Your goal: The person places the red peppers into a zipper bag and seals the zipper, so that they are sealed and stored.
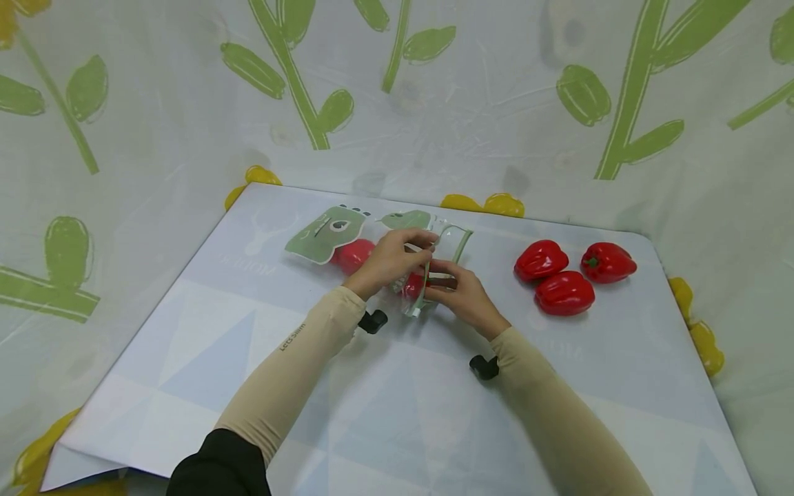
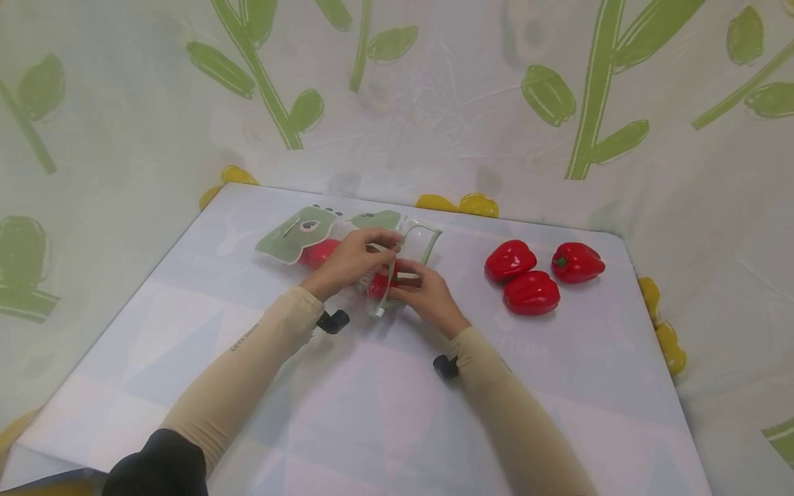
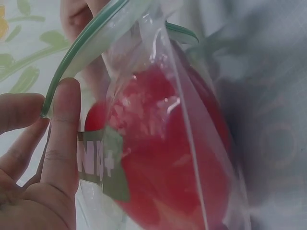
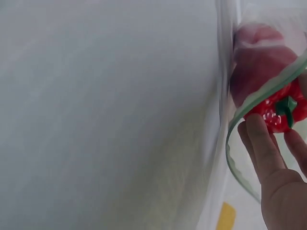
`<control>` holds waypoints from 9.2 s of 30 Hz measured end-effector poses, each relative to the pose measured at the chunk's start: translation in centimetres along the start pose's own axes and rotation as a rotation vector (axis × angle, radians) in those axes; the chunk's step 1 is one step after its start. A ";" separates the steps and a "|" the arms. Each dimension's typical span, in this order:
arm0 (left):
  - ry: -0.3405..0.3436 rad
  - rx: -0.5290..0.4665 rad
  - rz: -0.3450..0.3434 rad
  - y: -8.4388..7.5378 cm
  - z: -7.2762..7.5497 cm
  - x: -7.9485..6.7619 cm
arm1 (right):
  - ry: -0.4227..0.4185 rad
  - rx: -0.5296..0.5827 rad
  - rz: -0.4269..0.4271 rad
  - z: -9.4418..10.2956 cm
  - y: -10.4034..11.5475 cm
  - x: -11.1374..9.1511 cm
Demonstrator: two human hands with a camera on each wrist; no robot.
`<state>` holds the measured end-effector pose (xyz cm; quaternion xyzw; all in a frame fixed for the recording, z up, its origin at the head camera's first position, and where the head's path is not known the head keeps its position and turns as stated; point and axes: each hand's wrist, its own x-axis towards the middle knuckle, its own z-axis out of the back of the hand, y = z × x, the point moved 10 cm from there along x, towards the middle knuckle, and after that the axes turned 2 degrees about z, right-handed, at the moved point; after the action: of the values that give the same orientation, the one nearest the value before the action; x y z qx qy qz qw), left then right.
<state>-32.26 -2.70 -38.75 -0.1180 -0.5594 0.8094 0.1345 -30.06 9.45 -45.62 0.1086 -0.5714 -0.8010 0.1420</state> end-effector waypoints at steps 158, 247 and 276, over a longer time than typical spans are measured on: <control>0.014 -0.037 0.066 1.7 0.2 -0.1 | -0.292 -0.294 -0.127 20.5 -4.8 -13.6; -0.037 0.052 0.010 0.4 0.5 -0.5 | -0.089 -0.169 0.041 1.8 0.9 -1.2; -0.018 0.027 0.011 0.9 0.3 -0.3 | 0.026 -0.125 0.069 -1.3 1.5 0.2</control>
<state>-32.11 -3.35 -39.52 -0.1119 -0.5489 0.8186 0.1265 -29.67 7.74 -44.66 0.0903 -0.5218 -0.8282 0.1833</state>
